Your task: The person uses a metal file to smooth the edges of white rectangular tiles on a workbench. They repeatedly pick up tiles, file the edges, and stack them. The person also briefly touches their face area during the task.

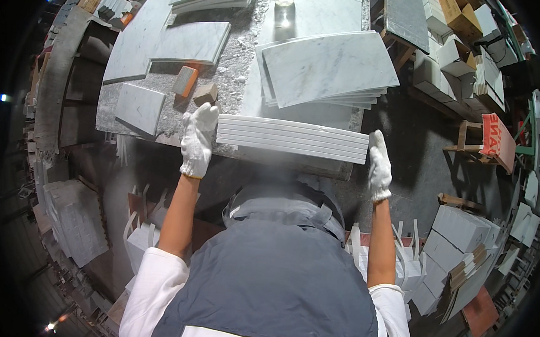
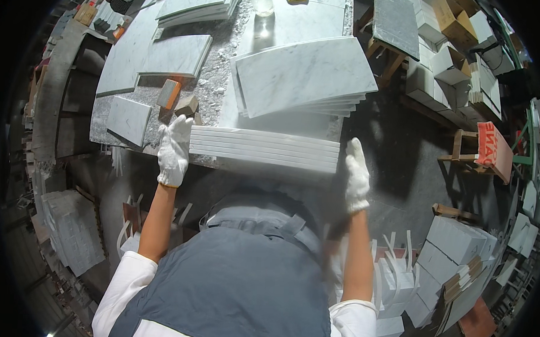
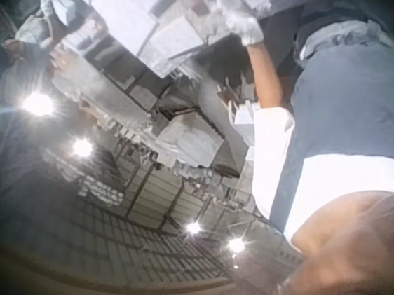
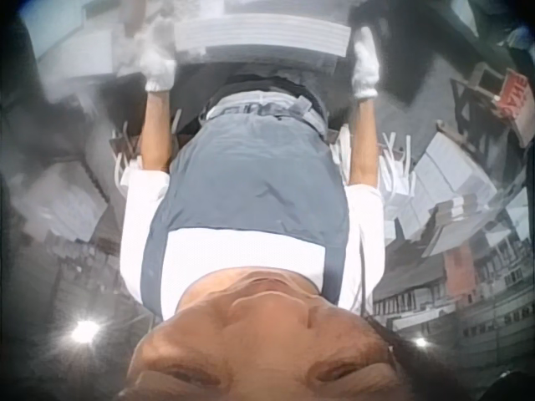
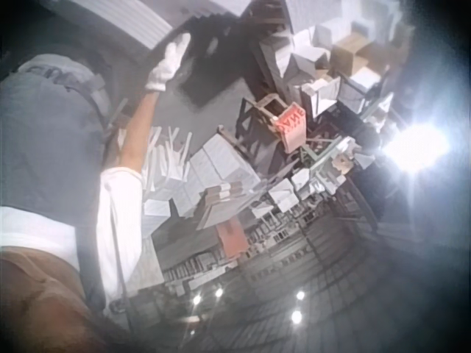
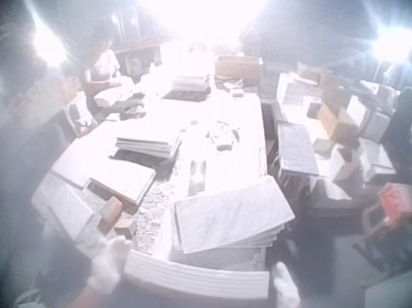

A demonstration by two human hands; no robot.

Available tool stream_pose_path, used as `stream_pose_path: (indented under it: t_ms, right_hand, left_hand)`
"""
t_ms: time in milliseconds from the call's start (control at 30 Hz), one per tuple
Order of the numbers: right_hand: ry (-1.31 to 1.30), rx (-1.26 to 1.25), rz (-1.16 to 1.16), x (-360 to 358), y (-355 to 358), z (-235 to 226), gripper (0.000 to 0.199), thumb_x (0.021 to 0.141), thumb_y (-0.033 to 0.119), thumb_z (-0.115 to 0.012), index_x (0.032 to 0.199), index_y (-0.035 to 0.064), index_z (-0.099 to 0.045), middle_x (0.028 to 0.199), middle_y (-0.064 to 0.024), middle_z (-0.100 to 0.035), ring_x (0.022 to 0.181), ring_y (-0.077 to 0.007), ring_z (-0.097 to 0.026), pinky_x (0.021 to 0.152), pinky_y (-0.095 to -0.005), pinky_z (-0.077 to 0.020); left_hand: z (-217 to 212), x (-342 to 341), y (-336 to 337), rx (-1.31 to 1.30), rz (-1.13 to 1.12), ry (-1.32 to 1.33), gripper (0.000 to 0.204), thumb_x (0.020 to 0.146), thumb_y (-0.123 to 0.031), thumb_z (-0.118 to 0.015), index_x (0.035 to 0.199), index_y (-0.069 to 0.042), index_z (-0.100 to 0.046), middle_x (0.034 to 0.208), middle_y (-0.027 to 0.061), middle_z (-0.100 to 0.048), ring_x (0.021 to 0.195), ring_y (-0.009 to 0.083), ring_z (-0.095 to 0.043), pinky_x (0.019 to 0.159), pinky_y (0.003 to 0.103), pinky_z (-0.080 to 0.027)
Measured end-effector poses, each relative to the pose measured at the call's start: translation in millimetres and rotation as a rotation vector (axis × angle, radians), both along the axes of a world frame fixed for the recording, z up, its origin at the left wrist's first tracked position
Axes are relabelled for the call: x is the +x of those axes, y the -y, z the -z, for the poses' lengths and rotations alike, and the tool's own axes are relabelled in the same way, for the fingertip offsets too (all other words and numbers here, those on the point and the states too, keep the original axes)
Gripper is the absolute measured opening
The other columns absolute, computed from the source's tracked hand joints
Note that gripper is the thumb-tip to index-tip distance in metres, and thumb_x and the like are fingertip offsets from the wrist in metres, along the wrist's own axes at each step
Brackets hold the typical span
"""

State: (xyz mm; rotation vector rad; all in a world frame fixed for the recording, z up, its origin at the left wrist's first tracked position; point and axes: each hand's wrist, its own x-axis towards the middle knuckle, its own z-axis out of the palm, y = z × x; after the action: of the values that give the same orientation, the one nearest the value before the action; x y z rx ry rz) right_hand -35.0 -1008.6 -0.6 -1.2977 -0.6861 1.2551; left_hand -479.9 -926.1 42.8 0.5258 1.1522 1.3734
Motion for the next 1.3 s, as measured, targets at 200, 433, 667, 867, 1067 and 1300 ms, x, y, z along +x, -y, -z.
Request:
stream_pose_path:
  t_ms: [200,433,667,867,1067,1300]
  right_hand:
    - [0.667,-0.202,-0.37,13.0,24.6,-5.4,0.108,0.081,0.013,-0.081,0.164,0.0097,-0.012,0.161,-0.019,-0.037,0.147,-0.0277,-0.039,0.12,-0.0362,-0.0329]
    - [0.896,0.06,-0.486,-0.9,-8.6,28.4,0.097,0.089,0.024,-0.073,0.164,0.0084,-0.014,0.152,-0.0159,-0.049,0.125,-0.025,-0.06,0.109,-0.0323,-0.0462]
    - [0.873,0.208,-0.616,4.1,-20.9,49.6,0.083,0.094,0.024,-0.069,0.159,0.0031,-0.022,0.142,-0.0149,-0.057,0.125,-0.0227,-0.059,0.11,-0.0325,-0.0451]
    - [1.004,0.26,-0.529,-0.4,-18.3,39.4,0.073,0.085,0.03,-0.078,0.143,-0.0003,-0.045,0.13,-0.0134,-0.061,0.124,-0.0257,-0.058,0.106,-0.0346,-0.0468]
    - [0.576,0.198,-0.417,-7.8,-19.1,34.5,0.04,0.102,0.019,-0.062,0.139,0.0061,-0.054,0.125,-0.0063,-0.066,0.111,-0.016,-0.064,0.093,-0.0315,-0.0555]
    - [0.286,0.037,-0.322,-14.3,-32.1,33.0,0.025,0.101,0.025,-0.061,0.116,0.0058,-0.065,0.105,-0.0066,-0.068,0.097,-0.0164,-0.066,0.084,-0.0304,-0.0556]
  left_hand:
    - [-2.6,-36.4,42.9,0.022,0.107,-0.264,0.038,0.102,-0.008,-0.054,0.138,0.002,-0.054,0.127,0.0124,-0.066,0.121,0.0232,-0.063,0.109,0.038,-0.047]
    - [-5.5,-19.5,21.6,0.008,0.706,-0.684,0.117,0.072,-0.007,-0.09,0.162,-0.011,-0.016,0.155,0.0162,-0.042,0.139,0.0273,-0.045,0.118,0.041,-0.038]
    - [16.4,-11.5,-11.3,0.4,0.863,-0.915,0.12,0.07,-0.011,-0.093,0.163,-0.015,-0.017,0.152,0.0121,-0.043,0.136,0.0206,-0.047,0.114,0.035,-0.041]
    - [33.7,-9.9,-13.9,0.45,0.796,-0.746,0.086,0.075,-0.013,-0.09,0.146,-0.006,-0.043,0.14,0.0088,-0.052,0.128,0.0212,-0.052,0.111,0.037,-0.043]
    - [34.1,-17.8,-16.0,0.456,0.859,-1.043,0.084,0.072,-0.022,-0.093,0.141,-0.007,-0.047,0.13,0.0082,-0.058,0.119,0.0194,-0.058,0.104,0.033,-0.049]
    - [6.4,1.9,-28.2,0.662,0.863,-1.133,0.045,0.081,-0.019,-0.08,0.119,-0.002,-0.062,0.107,0.0121,-0.066,0.101,0.0288,-0.064,0.09,0.037,-0.052]
